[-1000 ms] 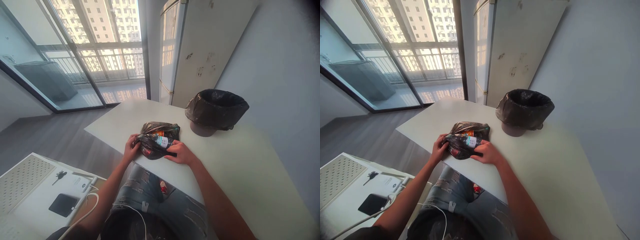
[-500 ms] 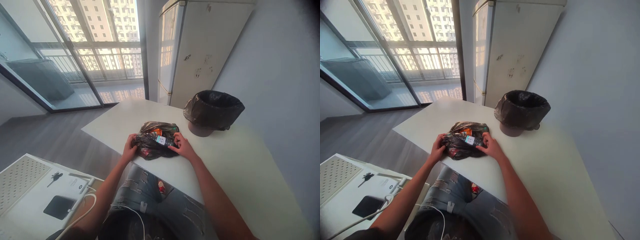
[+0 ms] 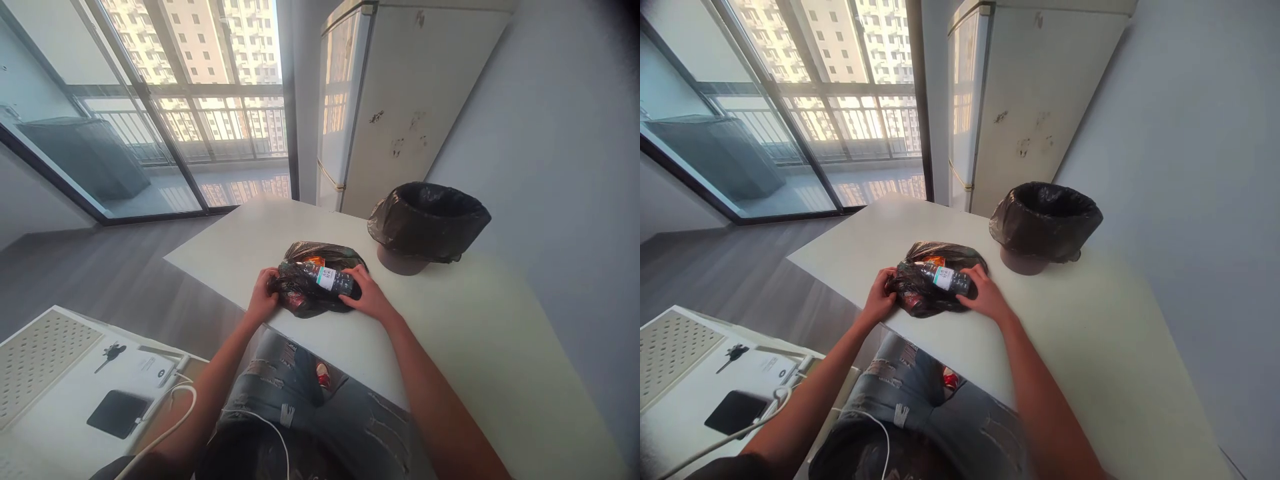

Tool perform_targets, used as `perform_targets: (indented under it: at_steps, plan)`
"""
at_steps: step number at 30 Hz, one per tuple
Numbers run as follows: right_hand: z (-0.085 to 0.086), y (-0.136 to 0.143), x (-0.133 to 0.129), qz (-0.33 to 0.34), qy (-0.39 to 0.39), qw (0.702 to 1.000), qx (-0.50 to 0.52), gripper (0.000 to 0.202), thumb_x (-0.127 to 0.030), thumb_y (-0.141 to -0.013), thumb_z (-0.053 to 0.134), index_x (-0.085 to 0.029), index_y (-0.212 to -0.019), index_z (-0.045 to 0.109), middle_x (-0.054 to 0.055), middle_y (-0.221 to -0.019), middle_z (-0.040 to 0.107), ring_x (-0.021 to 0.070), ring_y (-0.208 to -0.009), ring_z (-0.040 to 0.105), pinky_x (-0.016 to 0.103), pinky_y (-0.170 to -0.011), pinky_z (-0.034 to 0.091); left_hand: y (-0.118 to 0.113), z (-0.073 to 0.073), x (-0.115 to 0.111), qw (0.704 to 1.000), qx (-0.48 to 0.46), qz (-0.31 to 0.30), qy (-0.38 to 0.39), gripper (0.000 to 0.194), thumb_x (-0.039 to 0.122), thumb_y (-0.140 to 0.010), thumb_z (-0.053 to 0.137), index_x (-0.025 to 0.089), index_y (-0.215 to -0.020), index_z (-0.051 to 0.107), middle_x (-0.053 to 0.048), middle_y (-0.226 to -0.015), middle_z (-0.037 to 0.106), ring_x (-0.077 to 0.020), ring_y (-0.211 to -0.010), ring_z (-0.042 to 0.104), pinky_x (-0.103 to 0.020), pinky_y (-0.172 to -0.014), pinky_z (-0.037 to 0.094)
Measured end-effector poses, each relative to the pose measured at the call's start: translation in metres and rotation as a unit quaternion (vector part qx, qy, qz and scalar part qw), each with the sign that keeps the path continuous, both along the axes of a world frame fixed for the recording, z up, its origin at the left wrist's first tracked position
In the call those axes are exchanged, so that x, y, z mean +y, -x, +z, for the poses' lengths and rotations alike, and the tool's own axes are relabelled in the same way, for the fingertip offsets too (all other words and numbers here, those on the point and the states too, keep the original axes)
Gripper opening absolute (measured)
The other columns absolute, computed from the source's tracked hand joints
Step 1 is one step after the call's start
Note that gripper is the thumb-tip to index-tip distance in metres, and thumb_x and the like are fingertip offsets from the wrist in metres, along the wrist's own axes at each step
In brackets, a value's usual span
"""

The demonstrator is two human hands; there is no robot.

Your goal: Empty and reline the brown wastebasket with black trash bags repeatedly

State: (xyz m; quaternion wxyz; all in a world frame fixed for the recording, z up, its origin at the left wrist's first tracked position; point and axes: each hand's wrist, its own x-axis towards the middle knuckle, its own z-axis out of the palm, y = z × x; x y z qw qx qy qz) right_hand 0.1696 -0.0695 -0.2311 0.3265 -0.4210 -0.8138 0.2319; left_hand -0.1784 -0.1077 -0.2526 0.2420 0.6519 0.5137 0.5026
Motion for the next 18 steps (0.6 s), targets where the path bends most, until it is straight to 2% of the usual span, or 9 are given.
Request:
perform_targets:
  at_steps: [3,7,11,14,18]
  plan:
    - [0.001,-0.002,0.002,0.001,-0.019,0.998,0.054,0.053,-0.03,-0.085,0.073,-0.026,-0.135,0.056,0.011,-0.13,0.054,0.0305,-0.123,0.058,0.046,-0.106,0.051,0.0,-0.005,0.002,1.0,0.005,0.021,0.008,0.059,0.005,-0.056,0.048,0.024,-0.112,0.055,-0.008,-0.125,0.061,-0.0285,-0.123,0.059,-0.046,-0.099,0.054]
    - [-0.004,-0.004,0.007,0.009,-0.007,1.0,0.028,0.06,-0.033,-0.083,0.079,-0.027,-0.137,0.053,0.01,-0.125,0.057,0.0316,-0.122,0.055,0.05,-0.109,0.048,-0.001,-0.009,0.004,0.999,0.018,0.046,0.019,0.056,0.005,-0.058,0.05,0.024,-0.111,0.054,-0.008,-0.118,0.062,-0.0274,-0.113,0.062,-0.043,-0.091,0.055]
    - [-0.007,-0.003,0.01,0.018,-0.001,1.0,0.003,0.073,-0.045,-0.08,0.087,-0.028,-0.141,0.052,0.01,-0.13,0.058,0.0333,-0.126,0.053,0.052,-0.114,0.043,-0.005,-0.006,0.003,0.997,0.042,0.059,0.02,0.047,0.004,-0.061,0.051,0.024,-0.103,0.056,-0.008,-0.114,0.06,-0.0272,-0.109,0.06,-0.042,-0.09,0.054]
    - [-0.007,-0.004,0.011,0.024,-0.004,1.0,0.007,0.067,-0.048,-0.081,0.086,-0.029,-0.138,0.056,0.01,-0.131,0.059,0.0338,-0.126,0.052,0.053,-0.114,0.041,-0.008,-0.003,0.001,0.996,0.055,0.063,0.021,0.042,0.003,-0.062,0.051,0.024,-0.098,0.055,-0.008,-0.115,0.058,-0.0274,-0.109,0.06,-0.042,-0.09,0.054]
    - [-0.006,-0.004,0.011,0.041,-0.005,0.999,0.005,0.058,-0.044,-0.084,0.083,-0.028,-0.135,0.058,0.009,-0.13,0.061,0.0328,-0.123,0.055,0.054,-0.113,0.041,-0.011,0.001,-0.001,0.996,0.063,0.064,0.022,0.041,0.002,-0.063,0.052,0.024,-0.097,0.056,-0.008,-0.115,0.057,-0.0279,-0.108,0.061,-0.045,-0.094,0.053]
